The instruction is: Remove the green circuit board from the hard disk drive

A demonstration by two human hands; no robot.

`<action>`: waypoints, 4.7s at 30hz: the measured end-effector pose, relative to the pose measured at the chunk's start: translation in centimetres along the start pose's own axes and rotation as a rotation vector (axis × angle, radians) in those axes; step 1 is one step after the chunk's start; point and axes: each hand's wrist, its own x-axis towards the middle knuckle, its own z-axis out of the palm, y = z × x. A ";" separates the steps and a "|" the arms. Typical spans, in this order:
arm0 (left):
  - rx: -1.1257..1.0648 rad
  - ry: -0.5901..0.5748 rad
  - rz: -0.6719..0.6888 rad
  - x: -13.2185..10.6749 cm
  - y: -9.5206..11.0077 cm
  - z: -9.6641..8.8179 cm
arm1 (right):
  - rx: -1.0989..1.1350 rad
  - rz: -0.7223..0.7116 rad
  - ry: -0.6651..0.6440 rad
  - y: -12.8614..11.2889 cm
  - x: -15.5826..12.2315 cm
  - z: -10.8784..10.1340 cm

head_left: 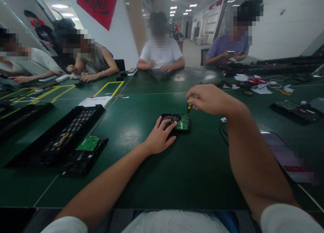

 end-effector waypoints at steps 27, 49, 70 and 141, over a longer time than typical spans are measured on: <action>0.009 0.010 0.003 0.0 -0.2 0.2 | -0.031 -0.001 0.009 0.2 -0.2 -0.3; 0.002 0.011 0.004 0.0 0.1 0.0 | -0.036 0.001 0.038 0.0 -0.1 0.1; 0.024 0.021 0.022 0.0 -0.3 0.2 | -0.038 0.067 -0.003 -0.2 -0.5 -0.6; -0.002 0.025 0.022 -0.1 -0.4 0.1 | 0.166 0.051 -0.158 0.1 -0.4 -0.6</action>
